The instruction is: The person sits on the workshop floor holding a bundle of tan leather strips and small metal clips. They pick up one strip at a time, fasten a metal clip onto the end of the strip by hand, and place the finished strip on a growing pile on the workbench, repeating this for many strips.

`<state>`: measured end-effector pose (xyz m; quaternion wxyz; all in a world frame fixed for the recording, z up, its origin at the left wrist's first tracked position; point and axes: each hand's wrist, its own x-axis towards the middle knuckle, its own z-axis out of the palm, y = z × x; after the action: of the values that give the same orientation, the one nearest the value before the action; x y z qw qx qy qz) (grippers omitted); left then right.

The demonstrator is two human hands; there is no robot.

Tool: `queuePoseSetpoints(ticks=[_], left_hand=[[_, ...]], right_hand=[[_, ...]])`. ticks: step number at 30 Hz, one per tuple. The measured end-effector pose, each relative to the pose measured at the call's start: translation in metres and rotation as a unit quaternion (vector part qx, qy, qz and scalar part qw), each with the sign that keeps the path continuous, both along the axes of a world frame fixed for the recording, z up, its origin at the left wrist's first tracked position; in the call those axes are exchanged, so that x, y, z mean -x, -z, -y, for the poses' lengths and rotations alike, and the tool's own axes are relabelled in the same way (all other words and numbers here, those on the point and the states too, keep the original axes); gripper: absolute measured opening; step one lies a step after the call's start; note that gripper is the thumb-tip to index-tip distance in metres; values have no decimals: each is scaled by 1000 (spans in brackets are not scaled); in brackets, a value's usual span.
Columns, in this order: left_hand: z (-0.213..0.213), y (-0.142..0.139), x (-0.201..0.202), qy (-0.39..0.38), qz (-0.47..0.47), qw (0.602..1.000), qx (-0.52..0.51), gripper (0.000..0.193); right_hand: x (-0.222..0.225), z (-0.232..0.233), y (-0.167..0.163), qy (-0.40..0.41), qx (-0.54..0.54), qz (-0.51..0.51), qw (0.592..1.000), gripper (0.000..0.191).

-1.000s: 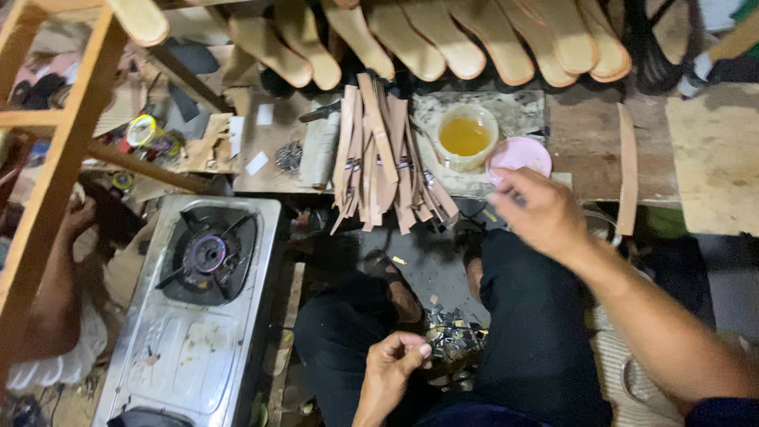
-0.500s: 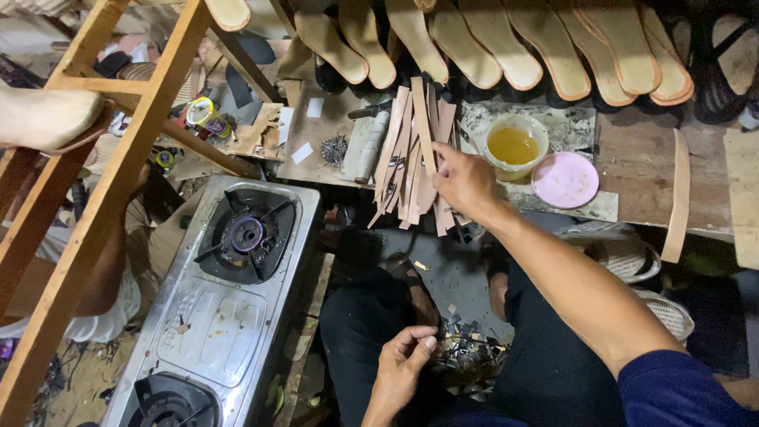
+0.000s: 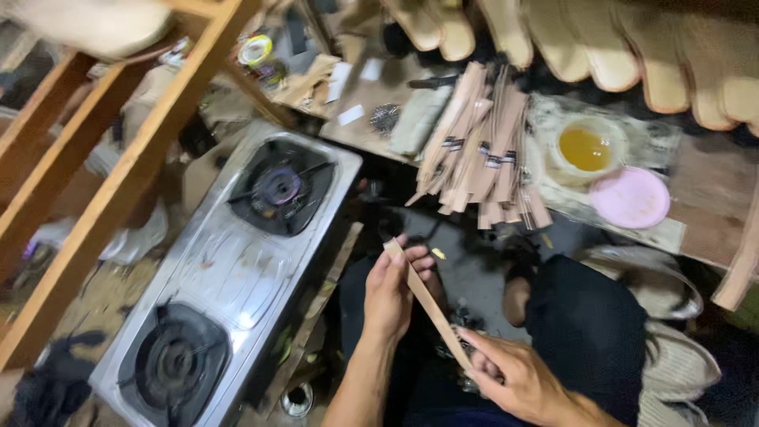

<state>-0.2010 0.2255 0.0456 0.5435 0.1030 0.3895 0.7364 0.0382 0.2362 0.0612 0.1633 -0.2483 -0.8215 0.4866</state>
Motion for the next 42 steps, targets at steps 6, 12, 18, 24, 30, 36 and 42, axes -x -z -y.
queuePoseSetpoints(ticks=[6, 12, 18, 24, 30, 36, 42], left_hand=[[8, 27, 19, -6, -33, 999, -15, 38], [44, 33, -6, 66, -88, 993, 46, 31], [61, 27, -25, 98, -51, 993, 44, 23], [63, 29, -29, 95, -53, 992, 57, 20], [58, 31, -33, 102, -67, 992, 33, 22], [52, 24, -34, 95, -21, 993, 68, 19], [45, 14, -34, 90, 99, 990, 35, 20]], right_hand=[[-12, -42, -4, 15, -69, 69, 995, 67], [-36, -166, -23, 213, -452, 170, 849, 45], [-47, -245, -1, 196, -553, 226, 777, 38], [-53, -267, 18, 221, -528, 196, 796, 44], [-49, -279, 14, 216, -539, 220, 784, 50], [-37, -263, -19, 247, -389, 106, 881, 36], [0, -148, -50, 163, -301, -15, 940, 19]])
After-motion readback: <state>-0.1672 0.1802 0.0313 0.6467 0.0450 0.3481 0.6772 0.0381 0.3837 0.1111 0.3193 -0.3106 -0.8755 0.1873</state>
